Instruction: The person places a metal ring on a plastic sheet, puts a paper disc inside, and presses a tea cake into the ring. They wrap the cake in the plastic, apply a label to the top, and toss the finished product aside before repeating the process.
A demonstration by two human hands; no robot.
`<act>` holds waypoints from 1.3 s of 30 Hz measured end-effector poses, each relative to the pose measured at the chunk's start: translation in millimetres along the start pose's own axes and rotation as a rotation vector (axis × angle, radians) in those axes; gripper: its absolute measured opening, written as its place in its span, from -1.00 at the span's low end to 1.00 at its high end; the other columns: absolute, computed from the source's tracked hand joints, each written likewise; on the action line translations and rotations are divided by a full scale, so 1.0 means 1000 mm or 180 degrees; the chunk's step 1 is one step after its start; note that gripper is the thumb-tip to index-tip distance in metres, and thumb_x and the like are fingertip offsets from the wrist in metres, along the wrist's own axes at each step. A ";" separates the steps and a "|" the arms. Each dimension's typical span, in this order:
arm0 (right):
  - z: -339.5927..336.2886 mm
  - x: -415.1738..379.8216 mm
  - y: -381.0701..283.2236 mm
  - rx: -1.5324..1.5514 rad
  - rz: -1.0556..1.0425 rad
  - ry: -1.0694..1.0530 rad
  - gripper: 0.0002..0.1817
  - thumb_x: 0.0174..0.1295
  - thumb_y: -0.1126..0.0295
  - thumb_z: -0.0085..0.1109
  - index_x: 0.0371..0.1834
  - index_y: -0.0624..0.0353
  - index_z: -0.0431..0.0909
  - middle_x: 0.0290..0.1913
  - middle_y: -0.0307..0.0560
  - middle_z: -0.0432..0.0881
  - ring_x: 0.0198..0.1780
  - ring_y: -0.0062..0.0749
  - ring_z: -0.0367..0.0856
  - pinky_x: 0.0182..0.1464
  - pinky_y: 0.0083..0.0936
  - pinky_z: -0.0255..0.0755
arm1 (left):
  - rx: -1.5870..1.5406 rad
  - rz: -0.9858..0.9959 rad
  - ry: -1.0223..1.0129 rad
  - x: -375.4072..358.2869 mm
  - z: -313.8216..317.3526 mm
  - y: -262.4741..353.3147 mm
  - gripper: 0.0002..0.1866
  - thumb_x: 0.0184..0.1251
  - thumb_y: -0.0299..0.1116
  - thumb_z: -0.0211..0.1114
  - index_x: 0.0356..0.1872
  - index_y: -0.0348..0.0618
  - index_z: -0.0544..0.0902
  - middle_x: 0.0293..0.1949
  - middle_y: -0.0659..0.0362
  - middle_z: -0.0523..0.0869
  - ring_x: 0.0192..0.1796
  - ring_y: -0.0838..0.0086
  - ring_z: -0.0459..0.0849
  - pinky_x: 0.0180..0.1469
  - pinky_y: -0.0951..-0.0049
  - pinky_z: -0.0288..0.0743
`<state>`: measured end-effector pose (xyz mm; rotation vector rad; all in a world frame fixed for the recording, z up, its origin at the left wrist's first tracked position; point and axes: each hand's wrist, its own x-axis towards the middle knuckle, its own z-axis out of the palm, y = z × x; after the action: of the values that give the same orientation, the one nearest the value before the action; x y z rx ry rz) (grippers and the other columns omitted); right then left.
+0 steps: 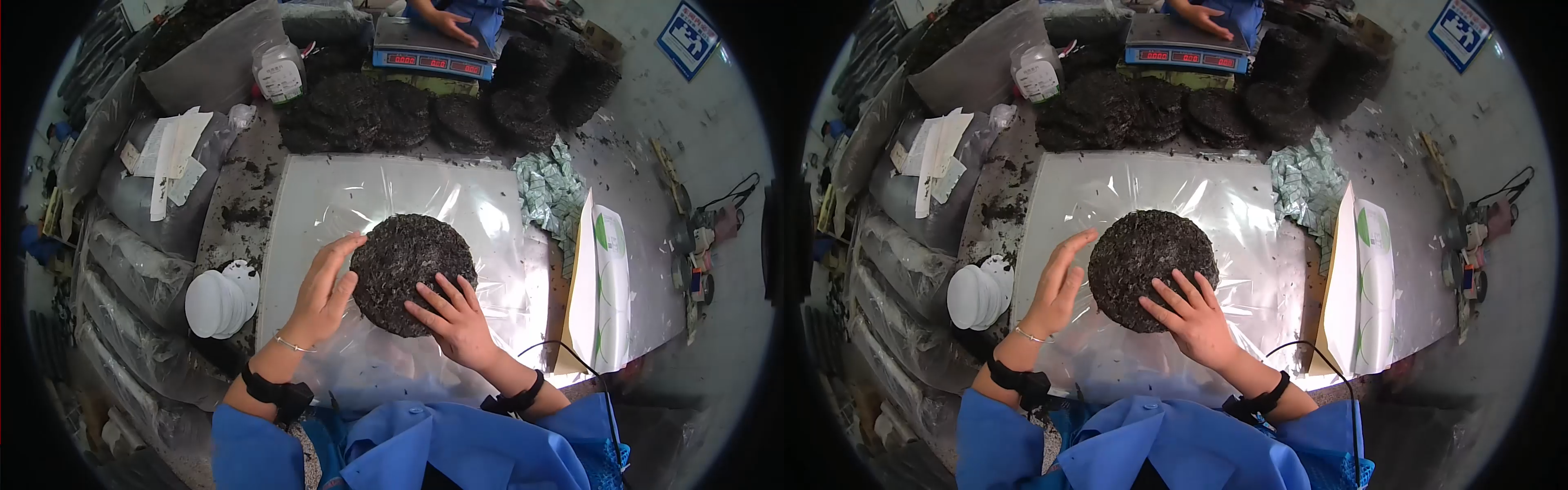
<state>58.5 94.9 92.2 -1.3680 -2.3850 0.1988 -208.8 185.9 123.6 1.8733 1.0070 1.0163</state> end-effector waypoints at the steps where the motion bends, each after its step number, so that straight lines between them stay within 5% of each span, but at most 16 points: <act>1: -0.003 -0.001 -0.003 -0.0077 -0.0073 -0.0016 -0.27 0.08 0.48 0.30 0.42 -0.27 0.53 0.51 -0.16 0.44 0.56 0.02 0.29 0.59 0.08 0.03 | 0.0386 0.0265 -0.0180 0.000 0.002 0.005 -0.45 0.63 -0.07 0.02 0.42 -0.26 0.43 0.41 -0.11 0.49 0.48 0.00 0.40 0.52 0.09 0.20; 9: 0.007 -0.003 -0.002 0.0023 -0.0103 -0.0440 -0.30 0.18 0.15 0.38 0.43 -0.04 0.45 0.51 -0.03 0.40 0.59 0.11 0.19 0.60 0.13 -0.04 | 0.2687 0.1347 -0.1401 0.018 0.072 -0.011 -0.31 0.53 0.15 0.06 0.63 0.35 0.21 0.65 -0.06 0.07 0.67 -0.15 -0.09 0.49 -0.57 -0.28; 14: 0.005 0.002 0.018 0.0923 -0.0348 -0.0393 -0.37 0.24 0.06 0.35 0.36 0.04 0.52 0.37 0.02 0.53 0.49 0.12 0.34 0.58 0.06 0.02 | 0.3126 0.1018 -0.1246 0.035 0.103 -0.024 -0.29 0.55 0.18 0.00 0.65 0.33 0.15 0.67 -0.04 0.03 0.68 -0.10 -0.12 0.51 -0.54 -0.32; 16: 0.017 -0.007 0.027 0.1261 -0.0415 0.0084 -0.53 0.28 0.18 0.29 0.21 0.13 0.59 0.18 0.06 0.62 0.43 0.05 0.43 0.55 0.02 0.10 | 0.3187 0.1133 -0.1467 0.027 0.099 -0.030 -0.26 0.56 0.17 -0.02 0.67 0.24 0.09 0.67 -0.03 0.02 0.69 -0.05 -0.14 0.53 -0.51 -0.36; 19: 0.031 0.004 0.023 0.0474 0.0128 0.0531 -0.84 0.24 0.38 0.18 -0.17 0.18 0.56 -0.15 0.04 0.62 0.16 -0.08 0.58 0.47 -0.06 0.23 | 0.3320 0.0766 -0.1836 0.031 0.105 -0.038 -0.22 0.58 0.16 -0.06 0.69 0.17 -0.01 0.70 -0.04 -0.12 0.71 0.02 -0.25 0.55 -0.46 -0.47; 20: 0.034 0.011 0.023 0.0378 0.0278 0.0159 -0.86 0.23 0.39 0.17 -0.19 0.15 0.56 -0.16 0.01 0.62 0.09 -0.05 0.59 0.45 -0.08 0.25 | 0.3398 0.0629 -0.2123 0.036 0.110 -0.040 -0.21 0.58 0.15 -0.06 0.70 0.17 -0.05 0.70 -0.04 -0.18 0.72 0.02 -0.31 0.55 -0.46 -0.51; 23: 0.030 0.017 0.023 0.0357 0.0375 -0.0036 -0.84 0.21 0.42 0.21 -0.16 0.17 0.58 -0.15 0.01 0.63 0.05 0.00 0.58 0.39 -0.10 0.32 | 0.3673 0.0485 -0.2587 0.038 0.120 -0.053 -0.15 0.57 0.14 -0.05 0.71 0.15 -0.19 0.70 -0.09 -0.34 0.71 -0.03 -0.47 0.52 -0.49 -0.62; 26: 0.013 0.037 0.035 0.0893 0.0073 0.0545 -0.77 0.16 0.46 0.30 -0.11 0.21 0.60 -0.13 0.02 0.63 0.02 0.02 0.58 0.28 -0.15 0.43 | 0.3776 0.0435 -0.2721 0.038 0.123 -0.058 -0.13 0.57 0.27 -0.16 0.71 0.13 -0.21 0.69 -0.11 -0.34 0.70 -0.03 -0.54 0.49 -0.51 -0.67; 28: -0.011 0.067 0.036 0.0324 0.1320 0.1628 -0.66 0.15 0.42 0.40 0.01 0.18 0.64 -0.07 0.05 0.62 -0.04 0.06 0.65 -0.04 -0.18 0.61 | 0.3503 0.0108 -0.2995 0.047 0.119 -0.044 -0.12 0.55 0.35 -0.24 0.71 0.14 -0.17 0.70 -0.09 -0.27 0.70 0.01 -0.51 0.50 -0.48 -0.67; 29: 0.014 0.063 0.062 0.0692 0.1507 0.0872 -0.64 0.19 0.42 0.37 0.07 0.15 0.64 -0.03 0.02 0.61 -0.13 0.07 0.70 -0.12 -0.12 0.62 | 0.3585 0.0267 -0.2847 0.039 0.122 -0.051 -0.11 0.52 0.38 -0.23 0.70 0.15 -0.13 0.70 -0.09 -0.23 0.71 0.00 -0.46 0.51 -0.49 -0.64; 30: 0.037 0.061 0.073 0.0631 0.1261 0.1041 -0.66 0.22 0.42 0.34 0.08 0.14 0.64 -0.01 -0.03 0.59 -0.18 0.03 0.73 -0.15 -0.12 0.63 | 0.3692 0.0430 -0.2629 0.035 0.126 -0.063 -0.09 0.49 0.42 -0.23 0.70 0.16 -0.09 0.70 -0.09 -0.19 0.72 -0.02 -0.40 0.51 -0.50 -0.61; 31: 0.036 0.061 0.067 0.0496 0.1299 0.0894 -0.66 0.21 0.43 0.35 0.07 0.16 0.65 -0.02 -0.01 0.60 -0.16 0.02 0.72 -0.15 -0.15 0.63 | 0.3094 -0.0110 -0.3341 0.041 0.128 -0.074 -0.13 0.53 0.36 -0.18 0.70 0.17 -0.09 0.69 -0.09 -0.19 0.72 -0.02 -0.37 0.54 -0.45 -0.59; 32: 0.033 0.061 0.063 0.0320 0.1291 0.0746 -0.67 0.21 0.45 0.37 0.06 0.18 0.66 -0.04 0.01 0.61 -0.14 0.00 0.72 -0.14 -0.18 0.64 | 0.3809 0.0087 -0.3878 0.048 0.132 -0.071 -0.11 0.51 0.26 -0.02 0.70 0.18 -0.13 0.69 -0.10 -0.21 0.72 -0.01 -0.37 0.55 -0.44 -0.55; 34: 0.036 0.062 0.063 0.0117 0.1233 0.0723 -0.73 0.20 0.47 0.30 -0.01 0.15 0.65 -0.09 -0.04 0.58 -0.16 -0.10 0.72 -0.21 -0.22 0.65 | 0.3049 -0.0130 -0.3543 0.047 0.136 -0.087 0.03 0.36 0.02 0.28 0.71 0.19 -0.17 0.69 -0.12 -0.24 0.72 -0.01 -0.37 0.57 -0.42 -0.50; 39: 0.055 0.077 0.062 -0.1048 0.0738 0.0115 -0.80 0.11 0.45 0.21 -0.17 0.13 0.51 -0.22 -0.11 0.53 -0.20 -0.24 0.72 -0.29 -0.30 0.67 | 0.2976 -0.0428 -0.4069 0.065 0.125 -0.064 0.04 0.36 -0.16 0.29 0.71 0.26 -0.22 0.70 -0.04 -0.38 0.72 0.07 -0.44 0.60 -0.35 -0.52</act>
<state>51.8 196.4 42.3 -1.7806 -2.2976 -0.1648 -91.6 238.3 37.0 2.4458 0.7470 -0.9211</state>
